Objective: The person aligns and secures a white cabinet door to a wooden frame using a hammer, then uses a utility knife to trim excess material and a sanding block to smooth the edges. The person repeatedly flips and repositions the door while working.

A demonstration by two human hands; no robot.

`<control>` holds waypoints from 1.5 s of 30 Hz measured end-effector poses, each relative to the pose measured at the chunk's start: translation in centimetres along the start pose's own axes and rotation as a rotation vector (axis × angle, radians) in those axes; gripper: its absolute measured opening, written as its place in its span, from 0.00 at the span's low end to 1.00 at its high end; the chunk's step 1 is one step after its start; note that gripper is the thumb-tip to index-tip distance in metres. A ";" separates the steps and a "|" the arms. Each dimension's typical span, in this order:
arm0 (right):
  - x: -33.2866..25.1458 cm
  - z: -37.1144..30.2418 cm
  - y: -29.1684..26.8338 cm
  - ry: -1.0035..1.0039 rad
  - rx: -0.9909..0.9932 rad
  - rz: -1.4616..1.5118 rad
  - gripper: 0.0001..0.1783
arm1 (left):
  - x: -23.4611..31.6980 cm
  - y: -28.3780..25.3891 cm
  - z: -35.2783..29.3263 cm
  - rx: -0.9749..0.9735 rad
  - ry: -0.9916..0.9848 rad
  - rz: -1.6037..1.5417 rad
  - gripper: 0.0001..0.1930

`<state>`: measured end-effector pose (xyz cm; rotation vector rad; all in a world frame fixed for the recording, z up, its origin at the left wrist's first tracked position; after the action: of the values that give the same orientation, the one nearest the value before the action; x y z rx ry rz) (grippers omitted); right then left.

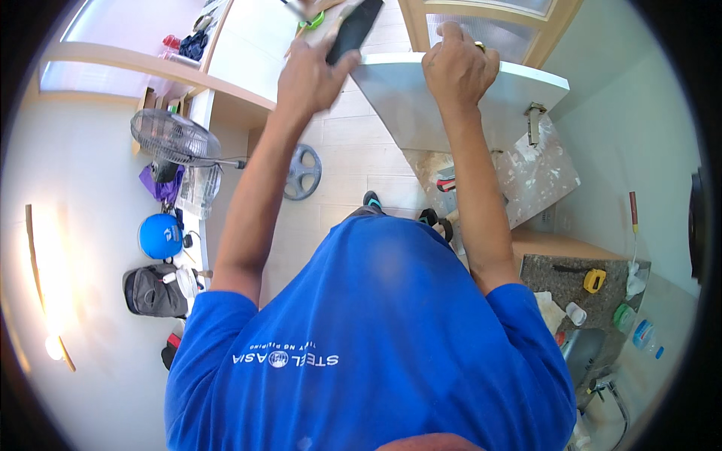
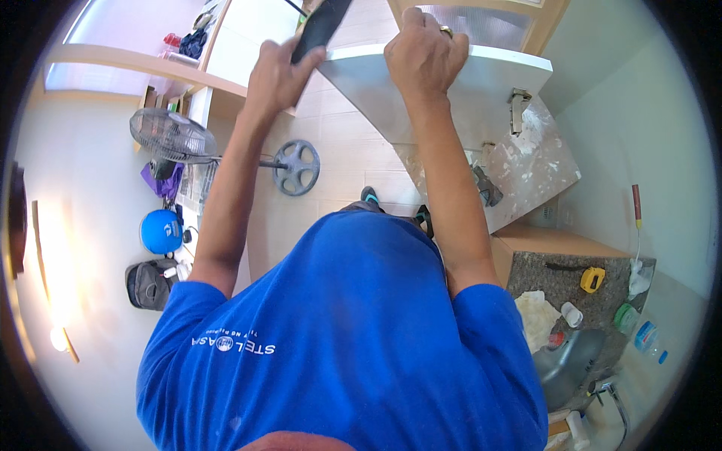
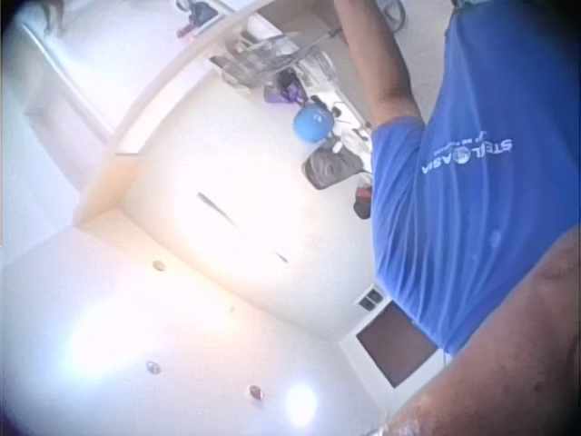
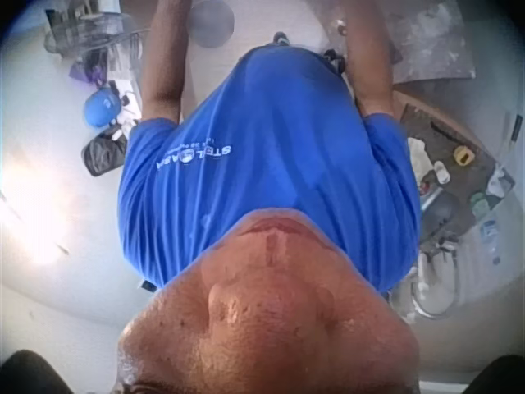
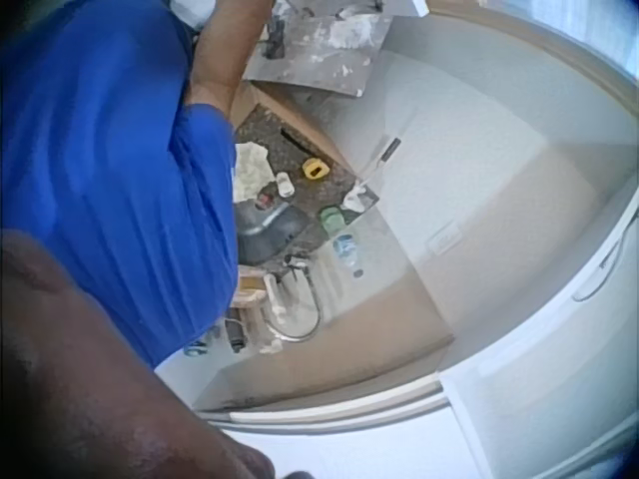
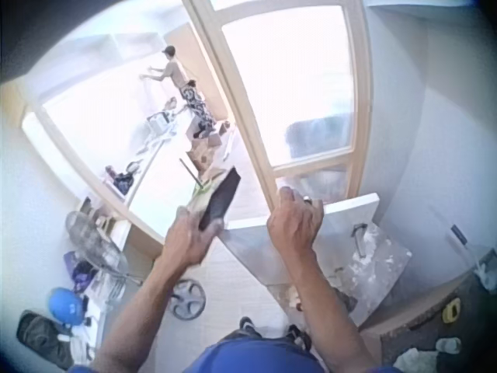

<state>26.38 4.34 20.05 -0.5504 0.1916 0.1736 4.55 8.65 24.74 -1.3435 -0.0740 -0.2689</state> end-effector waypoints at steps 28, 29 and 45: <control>0.7 0.2 0.1 0.104 -0.013 -0.071 0.22 | -5.0 0.4 -2.1 -0.195 0.183 -0.290 0.30; 0.9 0.4 0.2 0.091 -0.003 -0.086 0.22 | -6.0 -0.5 -3.4 -0.212 0.211 -0.384 0.30; 0.8 0.0 0.0 0.079 0.029 -0.154 0.24 | -0.2 0.8 5.9 -0.173 0.370 -0.369 0.32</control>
<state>27.19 4.37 19.85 -0.5412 0.2270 -0.0002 5.16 14.56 25.34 -1.4260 0.0141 -0.8474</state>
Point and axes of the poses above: each hand's wrist, its own z-axis towards the middle knuckle, its own y-axis out of the palm, x = y × z, the point moved 8 cm from there along z, towards the middle knuckle, and after that the axes turned 14 degrees about -y, right-handed, at the moved point
